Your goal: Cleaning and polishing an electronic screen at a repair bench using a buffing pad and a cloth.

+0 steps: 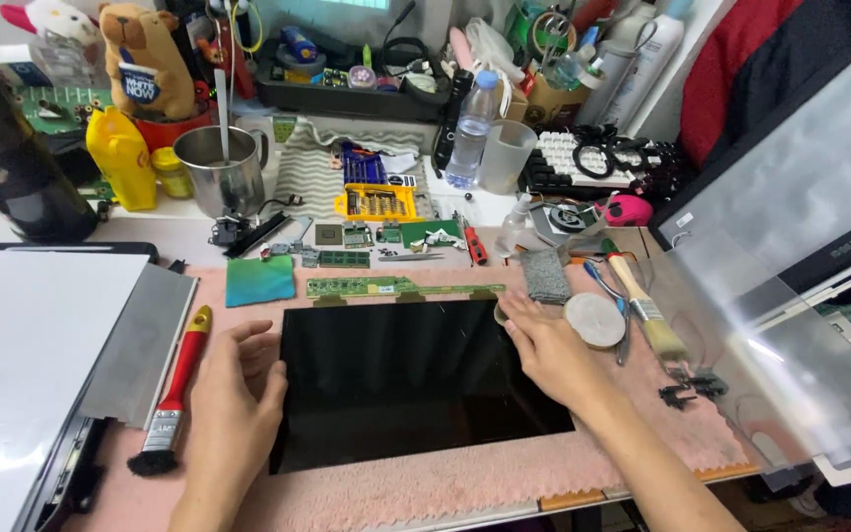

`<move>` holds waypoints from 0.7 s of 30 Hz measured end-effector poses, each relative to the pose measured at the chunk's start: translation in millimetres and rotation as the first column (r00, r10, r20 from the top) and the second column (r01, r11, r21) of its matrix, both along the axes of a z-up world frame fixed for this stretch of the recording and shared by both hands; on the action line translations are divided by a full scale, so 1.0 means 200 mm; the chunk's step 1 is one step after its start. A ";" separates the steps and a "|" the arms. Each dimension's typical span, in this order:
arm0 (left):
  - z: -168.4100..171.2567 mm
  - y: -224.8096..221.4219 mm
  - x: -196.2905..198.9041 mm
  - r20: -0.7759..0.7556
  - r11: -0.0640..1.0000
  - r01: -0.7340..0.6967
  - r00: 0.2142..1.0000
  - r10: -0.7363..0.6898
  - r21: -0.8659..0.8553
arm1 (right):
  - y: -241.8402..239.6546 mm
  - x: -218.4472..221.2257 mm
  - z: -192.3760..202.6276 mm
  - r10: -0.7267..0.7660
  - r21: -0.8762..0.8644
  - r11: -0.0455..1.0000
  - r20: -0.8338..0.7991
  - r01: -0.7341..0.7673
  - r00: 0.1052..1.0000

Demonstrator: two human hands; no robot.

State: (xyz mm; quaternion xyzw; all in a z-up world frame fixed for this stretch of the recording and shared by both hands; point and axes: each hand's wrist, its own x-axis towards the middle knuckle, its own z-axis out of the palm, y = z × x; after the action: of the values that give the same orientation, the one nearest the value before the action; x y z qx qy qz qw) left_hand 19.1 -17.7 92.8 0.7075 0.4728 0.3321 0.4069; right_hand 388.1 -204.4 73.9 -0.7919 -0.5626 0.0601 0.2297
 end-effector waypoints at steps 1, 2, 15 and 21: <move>-0.03 0.01 0.01 0.001 1.000 0.000 1.000 0.000 0.005 | 0.00 0.01 0.00 0.000 0.005 1.000 0.001 0.000 1.000; -0.06 0.02 0.00 0.010 0.998 0.005 1.000 -0.006 0.064 | 0.00 0.01 0.00 -0.001 0.012 1.000 0.006 0.001 1.000; -0.14 0.04 0.00 0.118 0.957 -0.020 0.993 -0.015 0.290 | 0.24 -0.38 0.17 -0.058 0.024 0.998 0.043 0.057 0.997; -0.16 0.05 0.01 0.112 0.938 -0.097 0.992 0.064 0.332 | 0.21 -0.23 0.01 -0.299 -0.054 0.943 0.293 0.328 0.908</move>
State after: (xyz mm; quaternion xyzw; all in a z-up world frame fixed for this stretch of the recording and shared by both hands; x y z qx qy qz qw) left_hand 21.4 -7.9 61.6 0.7293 0.4169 0.4591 0.2891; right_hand 343.1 -161.6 75.5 -0.8831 -0.4510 -0.0616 0.1136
